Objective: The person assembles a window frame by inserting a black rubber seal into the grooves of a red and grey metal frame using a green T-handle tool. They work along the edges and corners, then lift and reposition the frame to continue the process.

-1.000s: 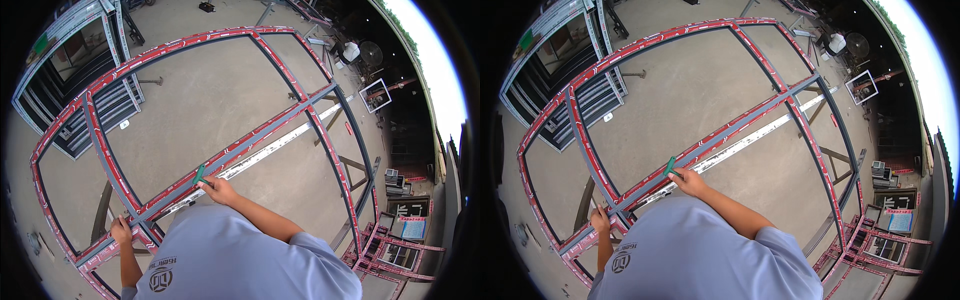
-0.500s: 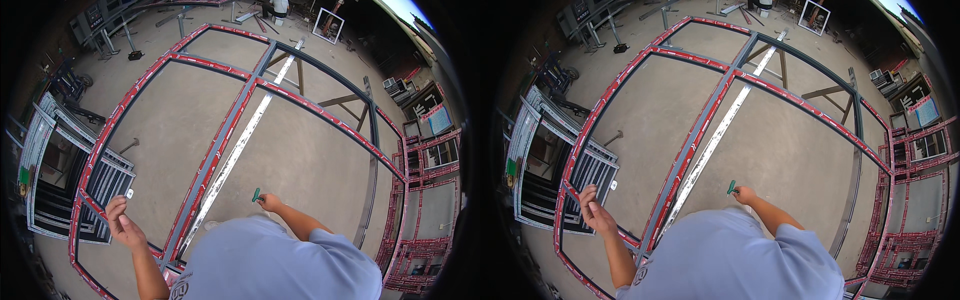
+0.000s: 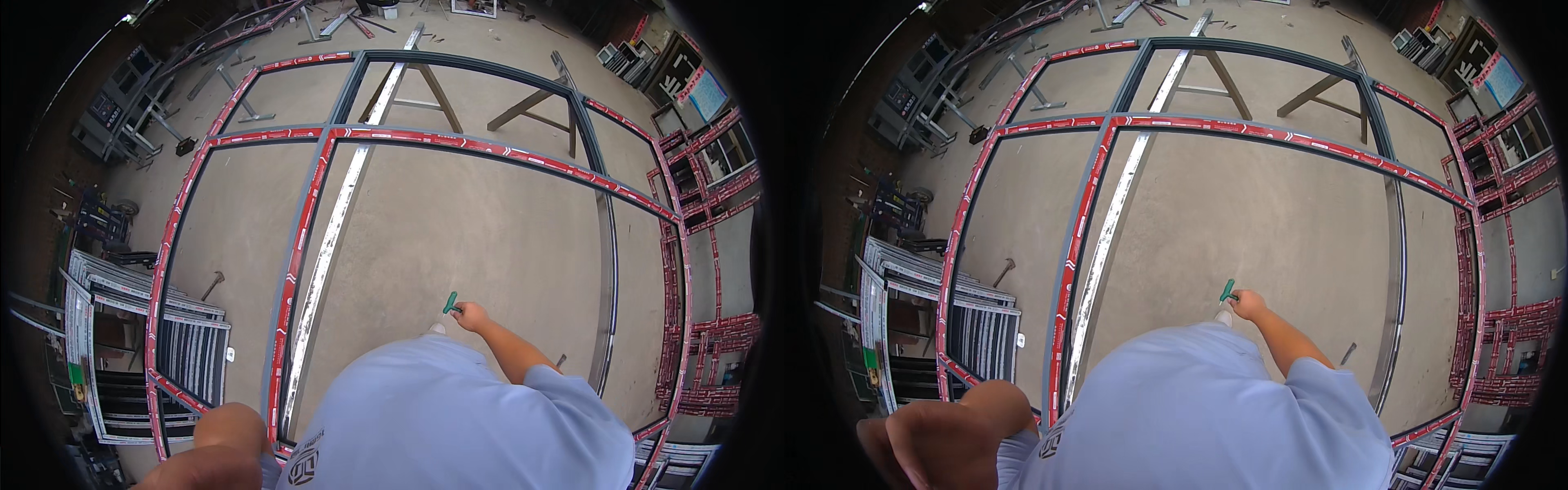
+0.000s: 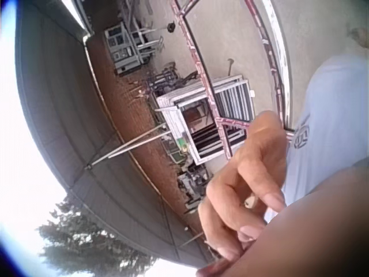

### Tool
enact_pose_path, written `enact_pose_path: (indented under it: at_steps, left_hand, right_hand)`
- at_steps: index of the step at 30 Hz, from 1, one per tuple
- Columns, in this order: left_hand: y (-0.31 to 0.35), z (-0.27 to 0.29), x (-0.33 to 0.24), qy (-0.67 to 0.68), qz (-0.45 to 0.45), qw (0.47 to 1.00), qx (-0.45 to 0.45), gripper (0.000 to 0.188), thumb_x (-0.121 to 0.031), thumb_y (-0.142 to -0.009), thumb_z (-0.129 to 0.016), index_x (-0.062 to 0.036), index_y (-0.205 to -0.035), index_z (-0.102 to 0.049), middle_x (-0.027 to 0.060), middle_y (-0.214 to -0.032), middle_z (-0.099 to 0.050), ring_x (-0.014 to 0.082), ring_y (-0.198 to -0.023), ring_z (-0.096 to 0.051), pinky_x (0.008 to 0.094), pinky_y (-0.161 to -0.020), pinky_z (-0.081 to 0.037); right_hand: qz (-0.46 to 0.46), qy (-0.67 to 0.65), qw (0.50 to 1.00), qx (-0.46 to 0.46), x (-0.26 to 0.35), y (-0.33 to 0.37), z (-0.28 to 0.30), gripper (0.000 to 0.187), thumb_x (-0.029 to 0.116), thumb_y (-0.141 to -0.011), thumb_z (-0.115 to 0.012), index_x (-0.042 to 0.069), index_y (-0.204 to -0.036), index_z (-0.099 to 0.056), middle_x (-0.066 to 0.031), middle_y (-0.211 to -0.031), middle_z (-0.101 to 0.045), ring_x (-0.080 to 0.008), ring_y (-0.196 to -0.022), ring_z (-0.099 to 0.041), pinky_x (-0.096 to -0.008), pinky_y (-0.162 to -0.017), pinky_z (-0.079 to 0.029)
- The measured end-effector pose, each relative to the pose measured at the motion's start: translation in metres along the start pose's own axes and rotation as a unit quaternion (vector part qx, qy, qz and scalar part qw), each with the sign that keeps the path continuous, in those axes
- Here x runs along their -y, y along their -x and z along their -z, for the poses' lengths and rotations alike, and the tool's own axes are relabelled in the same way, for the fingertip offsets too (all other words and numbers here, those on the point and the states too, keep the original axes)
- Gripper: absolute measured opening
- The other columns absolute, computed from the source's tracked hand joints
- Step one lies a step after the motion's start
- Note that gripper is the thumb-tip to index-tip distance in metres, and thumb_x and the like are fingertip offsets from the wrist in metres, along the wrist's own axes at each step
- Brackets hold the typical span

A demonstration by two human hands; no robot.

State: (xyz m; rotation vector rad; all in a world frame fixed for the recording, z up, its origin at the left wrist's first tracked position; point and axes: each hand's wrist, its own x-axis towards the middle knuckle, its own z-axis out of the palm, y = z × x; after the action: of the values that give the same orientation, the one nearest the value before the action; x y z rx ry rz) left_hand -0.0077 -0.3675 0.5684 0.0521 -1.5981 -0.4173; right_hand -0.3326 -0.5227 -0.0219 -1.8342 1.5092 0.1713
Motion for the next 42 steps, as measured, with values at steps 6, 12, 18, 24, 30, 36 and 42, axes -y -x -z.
enact_pose_path:
  at_steps: [6,12,18,24,30,36,42]
  left_hand:
    - [-0.019,-0.068,0.082,0.04,0.003,0.999,0.001,0.026,-0.014,-0.104,-0.062,-0.0202,-0.127,-0.07,-0.0143,-0.14,-0.062,0.0095,-0.122,-0.058,0.0313,-0.099,-0.053]
    - [-0.041,-0.093,0.147,0.086,0.041,0.994,0.05,0.031,-0.026,-0.102,-0.066,-0.0228,-0.133,-0.066,-0.0125,-0.14,-0.057,0.012,-0.125,-0.055,0.0338,-0.1,-0.049]
    - [-0.003,-0.065,0.252,-0.011,0.157,0.985,0.076,0.043,-0.045,-0.108,-0.058,-0.0069,-0.126,-0.064,0.0125,-0.114,-0.068,0.023,-0.107,-0.064,0.0403,-0.09,-0.052]
    - [0.106,0.01,0.444,-0.197,0.454,0.838,0.23,0.035,-0.026,-0.103,-0.066,0.0,-0.127,-0.067,0.015,-0.124,-0.07,0.0263,-0.121,-0.066,0.0399,-0.106,-0.049]
    - [0.227,0.054,0.558,-0.243,0.521,0.767,0.285,0.044,-0.033,-0.097,-0.072,-0.0024,-0.128,-0.068,0.0201,-0.125,-0.068,0.0399,-0.122,-0.062,0.0486,-0.105,-0.049]
    - [0.256,0.05,0.653,-0.255,0.502,0.728,0.391,0.049,-0.039,-0.095,-0.073,-0.0057,-0.131,-0.066,0.0194,-0.13,-0.064,0.0405,-0.124,-0.059,0.0496,-0.106,-0.049]
    - [0.25,0.011,0.743,-0.278,0.464,0.74,0.4,0.053,-0.04,-0.095,-0.073,-0.0061,-0.134,-0.064,0.0205,-0.136,-0.061,0.0414,-0.127,-0.056,0.0494,-0.109,-0.048]
  right_hand:
    - [-0.052,-0.019,0.998,-0.028,-0.098,0.014,0.028,0.035,0.043,-0.097,-0.068,0.016,-0.117,-0.078,-0.0156,-0.106,-0.077,-0.0381,-0.103,-0.072,-0.0509,-0.088,-0.058]
    - [-0.155,-0.115,0.972,-0.131,-0.161,0.019,0.044,0.031,0.04,-0.097,-0.068,0.016,-0.115,-0.078,-0.017,-0.103,-0.077,-0.0386,-0.1,-0.072,-0.0517,-0.086,-0.058]
    - [-0.222,-0.183,0.939,-0.186,-0.166,0.036,0.043,0.032,0.038,-0.097,-0.068,0.016,-0.12,-0.075,-0.0185,-0.102,-0.077,-0.0394,-0.1,-0.073,-0.0507,-0.087,-0.057]
    - [-0.307,-0.229,0.902,-0.198,-0.159,0.075,0.006,0.034,0.035,-0.096,-0.07,0.014,-0.122,-0.075,-0.0184,-0.106,-0.077,-0.0394,-0.103,-0.072,-0.0504,-0.091,-0.057]
    - [-0.465,-0.205,0.846,-0.161,-0.174,0.117,-0.045,0.036,0.03,-0.087,-0.074,0.001,-0.109,-0.077,-0.0238,-0.103,-0.077,-0.0386,-0.099,-0.075,-0.0475,-0.09,-0.059]
    - [-0.455,-0.277,0.803,-0.268,-0.162,0.092,-0.044,0.025,0.021,-0.09,-0.067,-0.003,-0.095,-0.071,-0.0276,-0.09,-0.072,-0.0458,-0.087,-0.07,-0.0525,-0.079,-0.051]
    - [-0.439,-0.279,0.819,-0.243,-0.19,0.025,-0.014,0.026,0.023,-0.089,-0.07,-0.003,-0.09,-0.072,-0.024,-0.08,-0.07,-0.0415,-0.077,-0.069,-0.0502,-0.074,-0.051]
